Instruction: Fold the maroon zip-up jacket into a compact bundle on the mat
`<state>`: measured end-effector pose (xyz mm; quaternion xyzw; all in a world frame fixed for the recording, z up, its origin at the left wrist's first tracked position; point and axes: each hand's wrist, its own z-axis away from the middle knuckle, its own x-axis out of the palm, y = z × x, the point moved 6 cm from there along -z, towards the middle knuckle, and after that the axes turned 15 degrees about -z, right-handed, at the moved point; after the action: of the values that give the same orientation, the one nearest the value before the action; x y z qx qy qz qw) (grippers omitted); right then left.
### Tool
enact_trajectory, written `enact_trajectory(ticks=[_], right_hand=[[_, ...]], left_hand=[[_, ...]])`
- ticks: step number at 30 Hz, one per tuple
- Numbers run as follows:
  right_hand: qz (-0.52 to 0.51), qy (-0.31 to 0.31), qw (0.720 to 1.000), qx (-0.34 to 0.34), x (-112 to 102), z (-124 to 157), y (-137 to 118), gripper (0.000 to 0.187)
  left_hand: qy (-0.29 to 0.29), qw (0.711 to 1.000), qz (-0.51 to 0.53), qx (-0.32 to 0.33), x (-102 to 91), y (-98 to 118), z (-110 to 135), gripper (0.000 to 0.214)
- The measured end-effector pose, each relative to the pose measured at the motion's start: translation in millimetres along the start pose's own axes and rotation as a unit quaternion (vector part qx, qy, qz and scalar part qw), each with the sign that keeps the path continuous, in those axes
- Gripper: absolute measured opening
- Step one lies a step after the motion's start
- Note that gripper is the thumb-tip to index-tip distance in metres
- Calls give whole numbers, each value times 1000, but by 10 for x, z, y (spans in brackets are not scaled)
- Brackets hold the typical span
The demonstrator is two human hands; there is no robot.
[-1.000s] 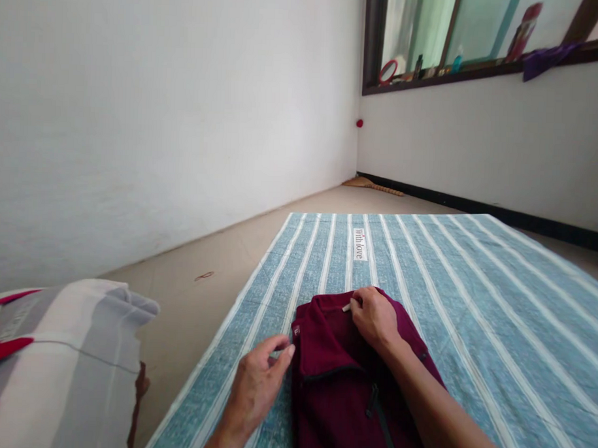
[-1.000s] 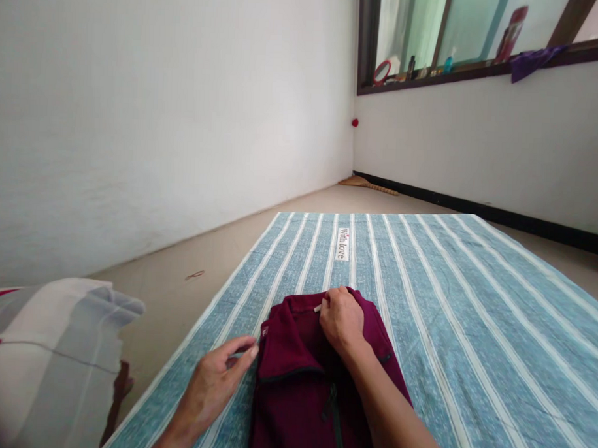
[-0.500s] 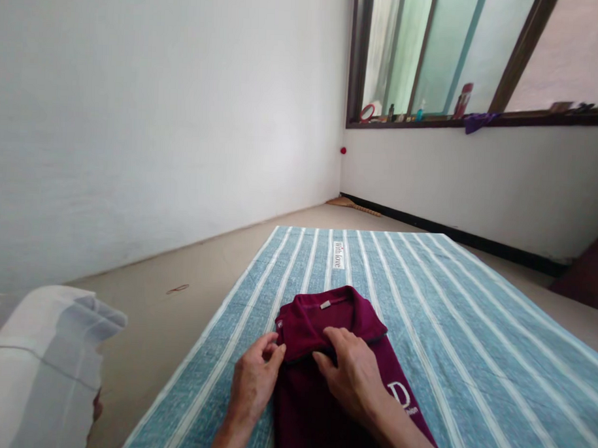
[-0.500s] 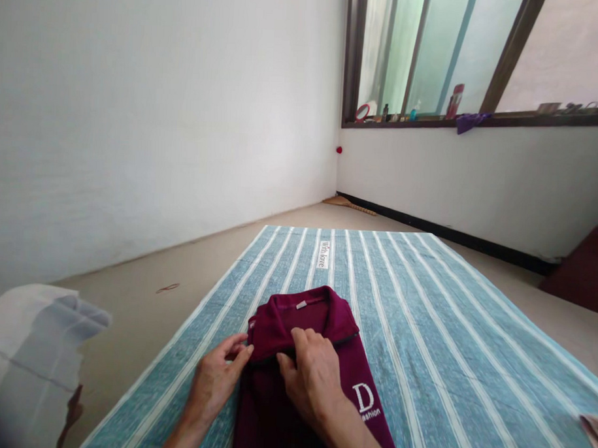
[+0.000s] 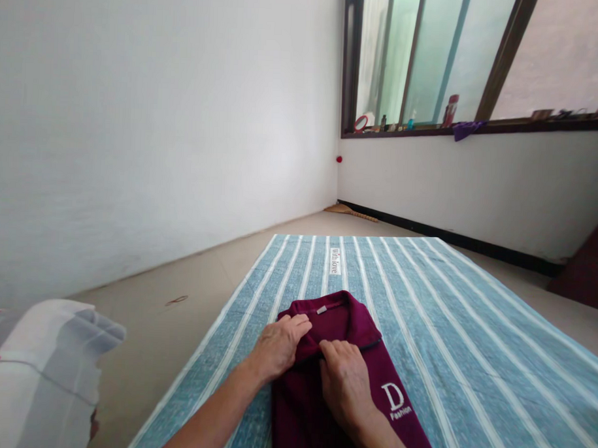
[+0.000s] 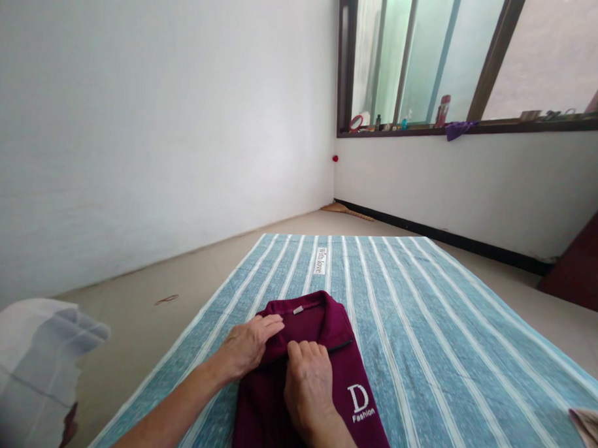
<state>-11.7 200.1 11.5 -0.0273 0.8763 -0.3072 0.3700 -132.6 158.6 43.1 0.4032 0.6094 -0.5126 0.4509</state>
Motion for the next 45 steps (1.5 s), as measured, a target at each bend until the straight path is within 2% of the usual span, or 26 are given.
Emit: enact_trajectory(ticks=[6, 12, 20, 25, 29, 32, 40, 45], right_hand=[[14, 17, 1000, -8, -4, -30, -10, 19], [-15, 36, 999, 9, -20, -22, 34, 20], [-23, 37, 998, 41, 17, -7, 117, 21], [-4, 23, 999, 45, 8, -10, 91, 20], [41, -3, 999, 21, 14, -44, 19, 16], [75, -11, 997, 28, 32, -63, 23, 17], [88, -21, 996, 15, 62, -52, 30, 29], [92, -27, 995, 7, 58, -49, -4, 26]], left_hand=[[-48, 997, -30, 55, 37, 36, -207, 26], [-59, 996, -24, 58, 7, -41, -283, 22], [-58, 996, 60, 40, 32, -194, -353, 17], [-43, 995, 90, 29, 17, -197, -332, 7], [-34, 994, 101, 13, 26, -205, -333, 9], [-17, 994, 105, -4, 62, -201, -343, 12], [59, 992, 95, -66, 171, -161, -290, 19], [116, 986, 72, -100, 176, -144, -209, 20]])
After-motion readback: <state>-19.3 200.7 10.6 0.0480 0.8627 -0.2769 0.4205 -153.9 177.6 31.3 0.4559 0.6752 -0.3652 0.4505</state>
